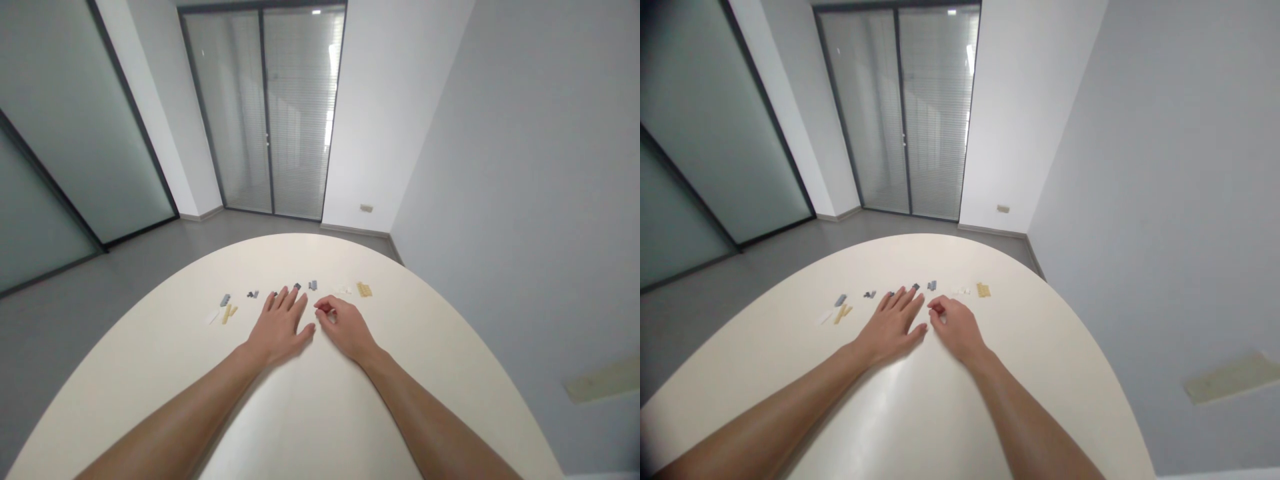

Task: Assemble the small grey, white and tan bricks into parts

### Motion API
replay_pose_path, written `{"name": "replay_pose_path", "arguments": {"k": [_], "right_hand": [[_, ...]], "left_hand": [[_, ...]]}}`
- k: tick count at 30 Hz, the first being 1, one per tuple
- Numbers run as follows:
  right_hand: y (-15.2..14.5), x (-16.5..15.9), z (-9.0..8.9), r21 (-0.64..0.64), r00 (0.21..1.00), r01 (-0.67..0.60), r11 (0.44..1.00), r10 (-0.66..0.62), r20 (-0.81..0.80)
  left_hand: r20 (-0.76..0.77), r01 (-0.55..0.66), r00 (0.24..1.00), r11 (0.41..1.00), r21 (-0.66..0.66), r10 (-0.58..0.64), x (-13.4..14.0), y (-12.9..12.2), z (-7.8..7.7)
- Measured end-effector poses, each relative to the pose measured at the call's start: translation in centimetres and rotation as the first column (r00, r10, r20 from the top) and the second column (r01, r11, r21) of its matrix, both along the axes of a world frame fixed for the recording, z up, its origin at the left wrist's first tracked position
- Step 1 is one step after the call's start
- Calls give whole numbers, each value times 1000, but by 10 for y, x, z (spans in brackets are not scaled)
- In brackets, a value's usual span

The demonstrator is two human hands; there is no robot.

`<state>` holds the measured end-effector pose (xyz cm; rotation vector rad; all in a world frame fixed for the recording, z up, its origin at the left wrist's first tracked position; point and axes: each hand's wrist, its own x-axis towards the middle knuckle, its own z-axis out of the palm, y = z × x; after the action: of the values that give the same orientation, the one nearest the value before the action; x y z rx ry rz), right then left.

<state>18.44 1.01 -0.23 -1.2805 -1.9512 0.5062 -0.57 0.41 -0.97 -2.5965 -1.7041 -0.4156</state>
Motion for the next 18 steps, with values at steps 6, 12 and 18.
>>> {"name": "replay_pose_path", "arguments": {"k": [6, 12, 18], "right_hand": [[0, 0, 2, -3, 1000, -7, 1000, 7, 4], [-2, 0, 3, -7, 1000, -7, 1000, 7, 3], [-1, 0, 2, 0, 1000, -17, 1000, 17, 2]], "left_hand": [[33, -147, 989, 980, 131, 144, 4, -8, 3], [109, -184, 980, 970, 157, 169, 3, -10, 3], [121, -137, 986, 977, 160, 119, 4, -10, 6]]}}
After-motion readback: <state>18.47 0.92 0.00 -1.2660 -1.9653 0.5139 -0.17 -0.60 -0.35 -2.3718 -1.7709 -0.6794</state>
